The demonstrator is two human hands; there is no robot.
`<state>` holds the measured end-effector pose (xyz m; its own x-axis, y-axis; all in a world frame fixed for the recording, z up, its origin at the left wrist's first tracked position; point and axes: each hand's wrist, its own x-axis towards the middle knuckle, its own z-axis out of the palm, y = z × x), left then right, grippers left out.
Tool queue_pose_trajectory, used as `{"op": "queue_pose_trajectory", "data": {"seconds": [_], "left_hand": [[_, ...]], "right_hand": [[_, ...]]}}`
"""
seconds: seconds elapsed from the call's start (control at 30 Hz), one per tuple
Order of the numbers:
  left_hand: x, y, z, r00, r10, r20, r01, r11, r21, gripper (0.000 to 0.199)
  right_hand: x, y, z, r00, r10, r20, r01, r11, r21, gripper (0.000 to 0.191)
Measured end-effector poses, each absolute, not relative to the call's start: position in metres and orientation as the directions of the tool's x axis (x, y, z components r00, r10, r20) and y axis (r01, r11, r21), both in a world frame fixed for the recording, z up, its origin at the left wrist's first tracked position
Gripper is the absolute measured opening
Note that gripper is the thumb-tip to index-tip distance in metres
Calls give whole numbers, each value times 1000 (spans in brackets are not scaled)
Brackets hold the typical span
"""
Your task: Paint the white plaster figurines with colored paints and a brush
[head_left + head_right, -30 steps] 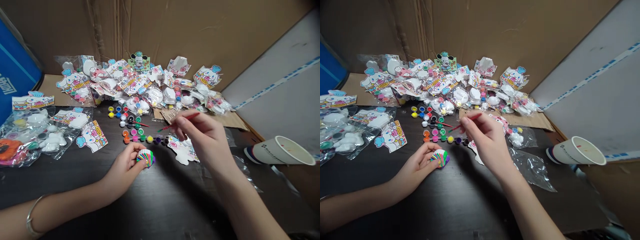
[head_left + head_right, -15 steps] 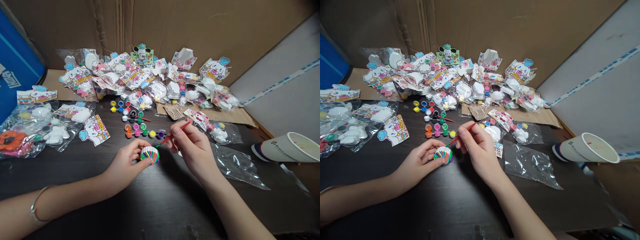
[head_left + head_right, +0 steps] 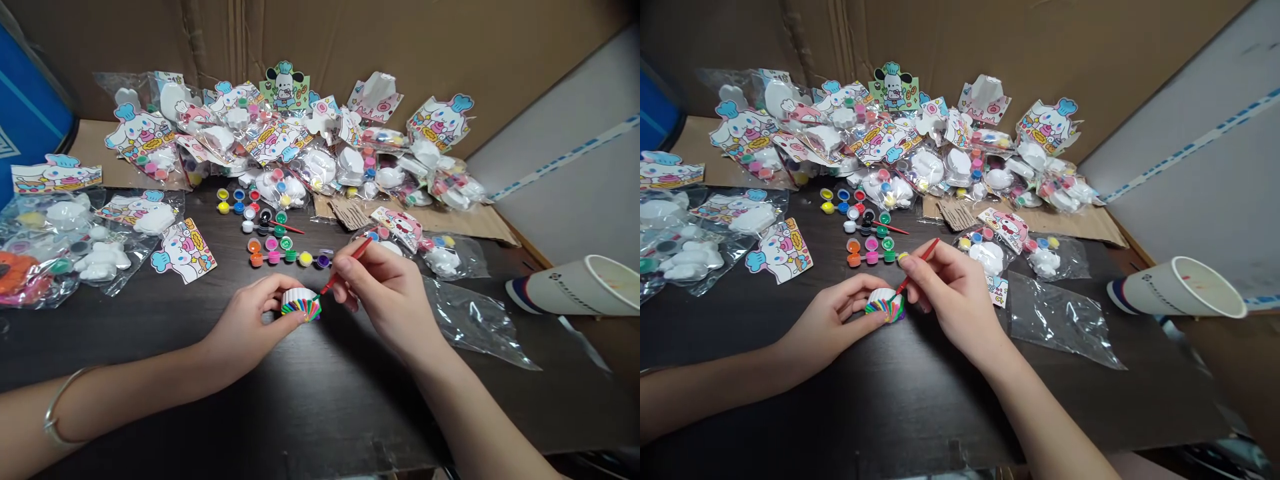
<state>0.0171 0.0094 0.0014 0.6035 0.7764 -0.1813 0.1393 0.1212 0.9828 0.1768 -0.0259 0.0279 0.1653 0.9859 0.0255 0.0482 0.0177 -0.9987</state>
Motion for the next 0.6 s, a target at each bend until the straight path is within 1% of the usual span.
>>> {"op": "queue_pose_trajectory", "data": {"seconds": [0.17, 0.37, 0.6], "left_hand": [[17, 9, 0, 597, 785, -164, 156, 87, 984, 13], [17, 9, -1, 589, 789, -175, 190, 75, 979, 13], [17, 9, 0, 585, 793, -172, 195, 69, 978, 13]], "right_hand": [[177, -26, 27, 173, 985, 20, 73, 8, -997, 40], [177, -25, 26, 160, 987, 9, 58, 0, -998, 40], [178, -25, 27, 166, 986, 6, 93, -9, -996, 40]]}}
